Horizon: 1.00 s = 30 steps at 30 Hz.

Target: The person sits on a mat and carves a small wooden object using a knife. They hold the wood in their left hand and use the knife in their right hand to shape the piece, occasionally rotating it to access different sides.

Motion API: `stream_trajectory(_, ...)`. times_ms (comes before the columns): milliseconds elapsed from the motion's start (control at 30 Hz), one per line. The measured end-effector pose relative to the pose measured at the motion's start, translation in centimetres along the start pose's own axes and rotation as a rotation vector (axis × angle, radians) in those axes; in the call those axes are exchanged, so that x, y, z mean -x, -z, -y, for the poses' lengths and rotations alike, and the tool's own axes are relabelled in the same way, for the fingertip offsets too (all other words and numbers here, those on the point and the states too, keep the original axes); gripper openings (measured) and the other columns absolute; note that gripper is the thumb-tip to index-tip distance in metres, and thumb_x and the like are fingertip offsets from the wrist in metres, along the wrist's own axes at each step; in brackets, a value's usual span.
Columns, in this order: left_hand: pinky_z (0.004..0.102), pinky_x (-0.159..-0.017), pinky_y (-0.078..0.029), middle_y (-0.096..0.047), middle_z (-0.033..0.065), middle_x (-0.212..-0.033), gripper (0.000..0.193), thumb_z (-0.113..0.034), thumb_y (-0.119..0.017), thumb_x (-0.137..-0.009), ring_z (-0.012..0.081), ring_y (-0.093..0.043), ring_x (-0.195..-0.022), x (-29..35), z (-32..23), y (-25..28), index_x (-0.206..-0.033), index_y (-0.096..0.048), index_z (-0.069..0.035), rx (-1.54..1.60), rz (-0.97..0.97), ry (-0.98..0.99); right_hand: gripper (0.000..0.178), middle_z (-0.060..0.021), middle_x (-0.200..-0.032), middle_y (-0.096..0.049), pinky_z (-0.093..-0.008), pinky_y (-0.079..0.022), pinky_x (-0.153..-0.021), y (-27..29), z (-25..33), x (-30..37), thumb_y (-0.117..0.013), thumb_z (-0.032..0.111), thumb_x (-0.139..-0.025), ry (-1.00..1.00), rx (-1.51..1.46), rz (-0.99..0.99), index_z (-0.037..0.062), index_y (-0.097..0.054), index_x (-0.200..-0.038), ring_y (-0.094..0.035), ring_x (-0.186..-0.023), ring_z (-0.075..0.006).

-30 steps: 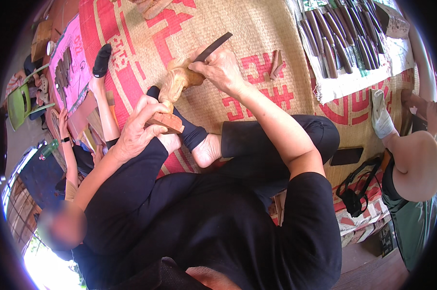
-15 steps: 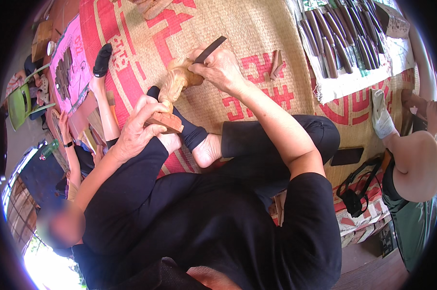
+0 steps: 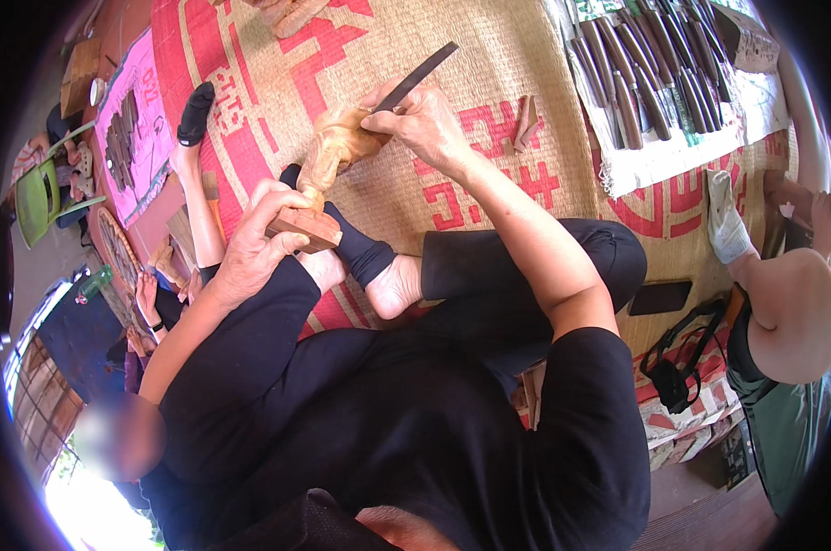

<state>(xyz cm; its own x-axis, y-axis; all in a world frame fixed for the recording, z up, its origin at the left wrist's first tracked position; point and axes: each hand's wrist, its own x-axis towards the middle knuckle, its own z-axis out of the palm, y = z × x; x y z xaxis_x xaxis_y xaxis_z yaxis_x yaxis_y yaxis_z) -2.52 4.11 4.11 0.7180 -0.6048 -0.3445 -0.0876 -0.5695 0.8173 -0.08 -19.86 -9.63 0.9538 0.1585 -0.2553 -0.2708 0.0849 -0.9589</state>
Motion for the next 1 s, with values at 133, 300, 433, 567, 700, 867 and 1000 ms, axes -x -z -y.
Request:
stream_trajectory(133,0.0297,-0.084,-0.043,-0.046,0.0073,-0.099,0.039,-0.005,-0.068,-0.080,0.0207,-0.052,-0.096,0.1,-0.1,0.1,-0.116,-0.055,-0.008,0.015,0.000,0.016,0.019,-0.0063,-0.079,-0.068,-0.0265,-0.050,-0.067,0.1,-1.1,-0.4,-0.069,0.018,-0.079,0.058,0.057,-0.045,0.0005,-0.069,-0.087,-0.064,-0.074,-0.0129)
stream_trajectory(300,0.0301,-0.090,-0.038,-0.045,0.0076,-0.103,0.037,-0.022,-0.067,-0.085,0.0202,-0.048,-0.101,0.4,0.1,0.2,-0.115,-0.054,-0.004,0.000,0.051,0.053,0.015,-0.0045,-0.077,-0.068,-0.0261,-0.049,-0.065,1.6,-1.5,-1.2,-0.068,0.016,-0.080,0.070,-0.101,-0.149,0.0024,-0.070,-0.084,-0.062,-0.071,-0.0121)
stream_trajectory(433,0.0301,-0.090,-0.038,-0.045,0.0075,-0.103,0.037,-0.022,-0.068,-0.084,0.0207,-0.048,-0.101,0.2,-0.1,0.2,-0.115,-0.054,-0.004,0.029,0.044,0.061,0.017,-0.0047,-0.078,-0.069,-0.0266,-0.050,-0.067,0.3,-1.3,-0.5,-0.069,0.016,-0.079,0.114,-0.035,-0.014,0.0010,-0.070,-0.085,-0.064,-0.078,-0.0124)
stream_trajectory(567,0.0300,-0.086,-0.041,-0.046,0.0075,-0.101,0.036,-0.010,-0.068,-0.081,0.0209,-0.051,-0.097,0.1,-0.2,0.1,-0.115,-0.056,-0.007,-0.018,0.029,0.013,0.013,-0.0036,-0.086,-0.067,-0.0260,-0.048,-0.066,-0.3,-0.7,0.1,-0.068,0.011,-0.081,0.071,0.086,0.021,0.0026,-0.069,-0.091,-0.059,-0.074,-0.0093)
stream_trajectory(700,0.0308,-0.090,-0.038,-0.045,0.0078,-0.103,0.036,-0.019,-0.067,-0.084,0.0205,-0.049,-0.100,0.1,-0.2,0.2,-0.114,-0.054,-0.005,-0.025,0.079,0.045,0.013,-0.0053,-0.079,-0.068,-0.0263,-0.050,-0.066,0.3,-1.0,-0.3,-0.068,0.013,-0.081,-0.008,0.063,-0.088,0.0020,-0.069,-0.089,-0.061,-0.071,-0.0102)
stream_trajectory(867,0.0306,-0.091,-0.038,-0.045,0.0077,-0.103,0.035,-0.018,-0.067,-0.084,0.0200,-0.049,-0.101,0.2,-0.3,0.1,-0.114,-0.054,-0.005,0.003,0.058,0.058,0.016,-0.0054,-0.077,-0.069,-0.0263,-0.049,-0.067,1.3,-1.3,-0.9,-0.069,0.016,-0.079,0.065,-0.129,-0.114,0.0024,-0.071,-0.088,-0.063,-0.073,-0.0104)
stream_trajectory(1000,0.0300,-0.088,-0.041,-0.046,0.0072,-0.102,0.036,-0.015,-0.068,-0.084,0.0198,-0.051,-0.099,0.2,0.1,0.2,-0.116,-0.055,-0.006,0.028,0.007,0.024,0.011,-0.0042,-0.086,-0.069,-0.0273,-0.049,-0.076,0.4,-1.6,-0.7,-0.068,0.011,-0.081,0.043,-0.129,0.019,0.0018,-0.070,-0.088,-0.062,-0.080,-0.0114)
